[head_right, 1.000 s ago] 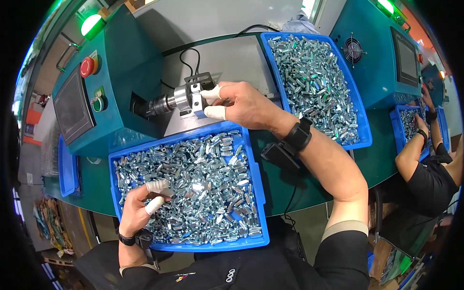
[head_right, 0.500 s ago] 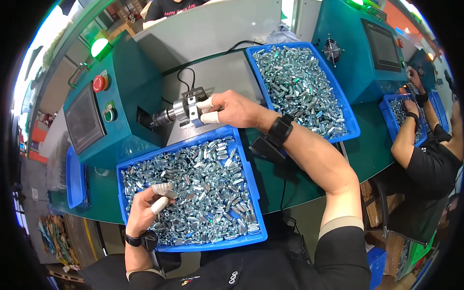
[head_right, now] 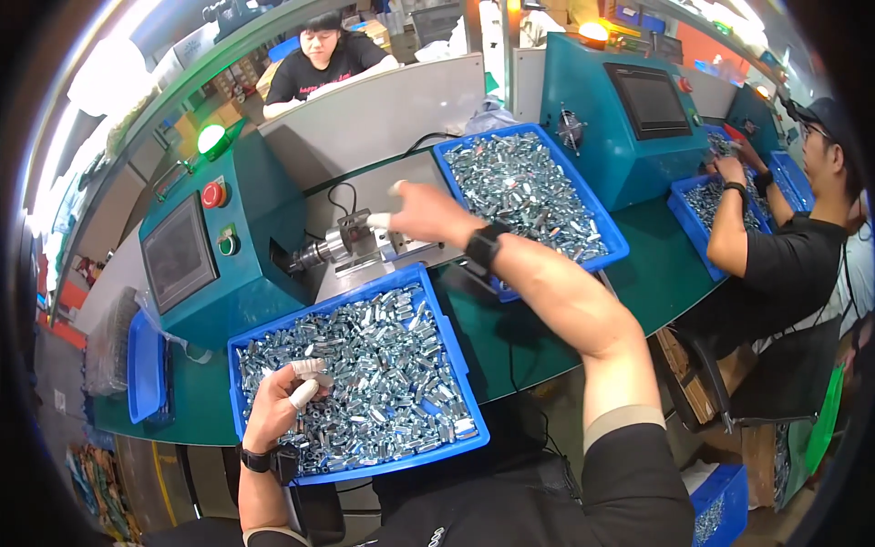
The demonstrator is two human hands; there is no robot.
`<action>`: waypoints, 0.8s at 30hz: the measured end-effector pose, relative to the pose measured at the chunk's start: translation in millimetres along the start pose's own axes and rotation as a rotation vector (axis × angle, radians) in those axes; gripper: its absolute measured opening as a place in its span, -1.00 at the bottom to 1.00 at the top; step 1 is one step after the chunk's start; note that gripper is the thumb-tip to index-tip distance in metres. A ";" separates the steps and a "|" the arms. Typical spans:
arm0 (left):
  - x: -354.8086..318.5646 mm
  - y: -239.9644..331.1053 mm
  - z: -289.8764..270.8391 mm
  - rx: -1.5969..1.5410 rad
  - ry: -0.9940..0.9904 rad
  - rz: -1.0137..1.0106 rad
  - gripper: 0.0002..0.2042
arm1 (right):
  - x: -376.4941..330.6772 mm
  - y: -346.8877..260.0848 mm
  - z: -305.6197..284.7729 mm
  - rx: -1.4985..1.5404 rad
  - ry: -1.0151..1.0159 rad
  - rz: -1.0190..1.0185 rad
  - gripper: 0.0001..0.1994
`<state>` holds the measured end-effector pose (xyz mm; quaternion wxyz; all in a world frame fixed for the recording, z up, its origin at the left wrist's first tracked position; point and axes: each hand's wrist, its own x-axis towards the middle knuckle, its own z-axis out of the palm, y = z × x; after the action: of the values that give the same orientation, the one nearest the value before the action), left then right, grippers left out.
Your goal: The person picks up a metal part from a blue bin, inserts it into a machine for processing, and then places it into a separate blue bin. This process is repeated with several more parts throughout the video.
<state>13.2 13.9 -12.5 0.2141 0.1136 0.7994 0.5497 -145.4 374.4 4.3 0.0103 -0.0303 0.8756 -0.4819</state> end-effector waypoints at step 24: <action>-3.0 13.1 -3.2 0.083 -0.077 0.054 -0.66 | -42.1 77.7 -129.4 -0.665 0.410 -0.002 -0.40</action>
<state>13.7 14.9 1.3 0.2249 0.1648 0.8095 0.5167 -112.9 527.7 7.5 -0.1757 0.0641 0.9679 -0.1679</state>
